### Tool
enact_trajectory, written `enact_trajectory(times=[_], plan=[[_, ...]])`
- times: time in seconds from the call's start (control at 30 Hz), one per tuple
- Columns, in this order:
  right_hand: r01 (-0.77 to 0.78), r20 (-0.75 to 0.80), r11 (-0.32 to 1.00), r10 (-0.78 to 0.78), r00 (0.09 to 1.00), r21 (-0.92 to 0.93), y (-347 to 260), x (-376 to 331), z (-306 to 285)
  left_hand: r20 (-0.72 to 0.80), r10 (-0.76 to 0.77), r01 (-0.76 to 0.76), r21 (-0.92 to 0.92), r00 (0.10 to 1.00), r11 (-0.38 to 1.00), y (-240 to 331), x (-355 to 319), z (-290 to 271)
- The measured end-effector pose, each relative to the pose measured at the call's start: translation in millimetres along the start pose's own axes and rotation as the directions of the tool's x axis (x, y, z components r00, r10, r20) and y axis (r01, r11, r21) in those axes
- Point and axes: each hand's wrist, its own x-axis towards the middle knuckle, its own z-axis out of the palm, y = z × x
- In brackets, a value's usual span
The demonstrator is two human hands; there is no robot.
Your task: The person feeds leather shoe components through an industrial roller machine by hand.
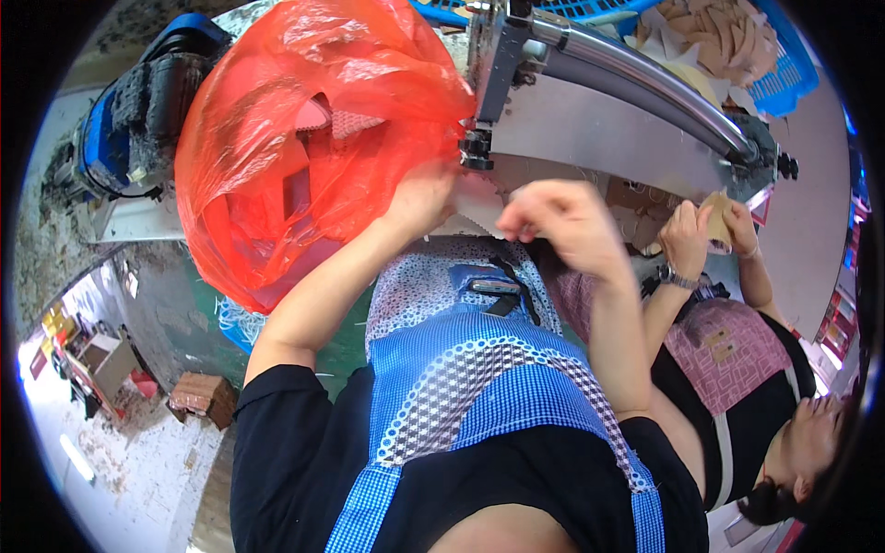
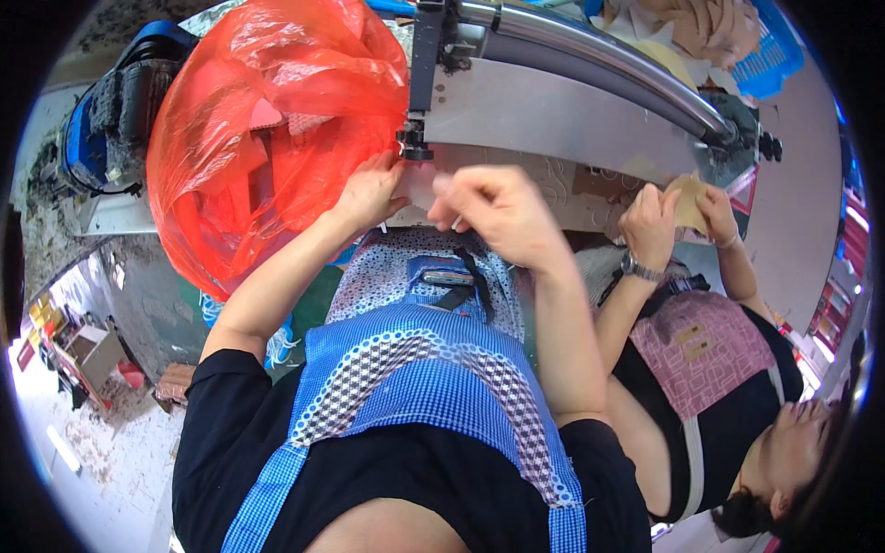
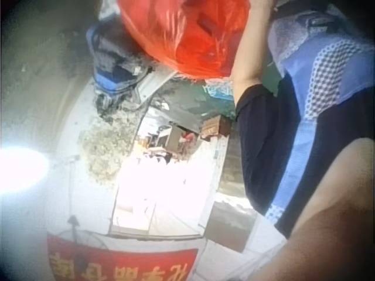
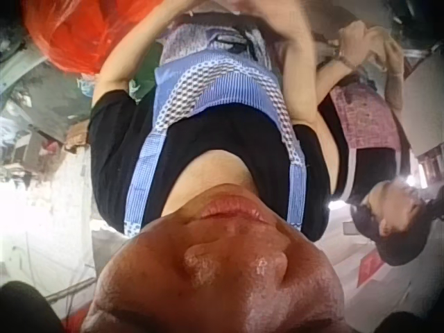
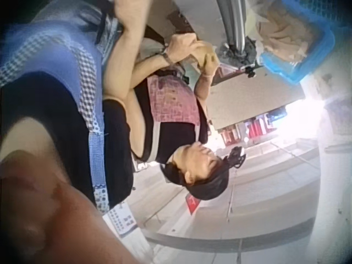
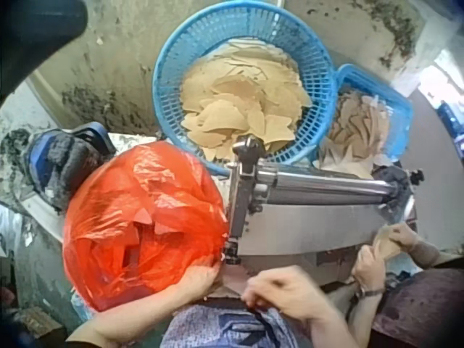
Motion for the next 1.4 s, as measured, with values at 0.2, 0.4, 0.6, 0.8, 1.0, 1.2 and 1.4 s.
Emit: enact_trajectory(times=[0.2, 0.4, 0.6, 0.8, 1.0, 1.2, 1.4], plan=[[-0.374, -0.549, 0.832, 0.103, 0.829, -0.409, 159.9, -1.9, 47.2, -0.161, 0.070, -0.087, -0.098, 0.984, 0.991, -3.5, -19.0, 18.7], [-0.231, -0.583, 0.737, -0.262, 0.769, -0.635, 160.8, -8.6, 71.5, -0.119, 0.088, -0.111, -0.198, 0.989, 0.974, -8.8, -26.9, 29.2], [-0.216, -0.579, 0.710, -0.319, 0.750, -0.670, 161.0, -12.4, 72.7, -0.170, 0.218, -0.249, -0.184, 0.961, 0.951, -6.9, -26.7, 21.2], [-0.094, -0.508, 0.743, -0.355, 0.785, -0.663, 149.8, -20.2, 70.1, 0.012, 0.181, -0.168, -0.309, 0.983, 0.936, 2.3, -29.1, 6.2], [0.108, -0.472, 0.955, -0.232, 0.850, -0.275, 108.6, -39.2, 70.0, 0.040, 0.177, -0.145, -0.412, 0.983, 0.900, 26.3, -52.8, -22.7], [0.140, -0.394, 0.937, -0.265, 0.880, -0.319, 60.5, -52.9, 59.4, -0.032, 0.291, -0.291, -0.196, 0.956, 0.936, 57.2, -55.7, -64.5], [0.262, -0.538, 0.961, -0.268, 0.799, -0.089, 33.9, -67.3, 66.8, -0.145, 0.419, -0.441, -0.195, 0.896, 0.876, 75.7, -52.7, -93.7]])
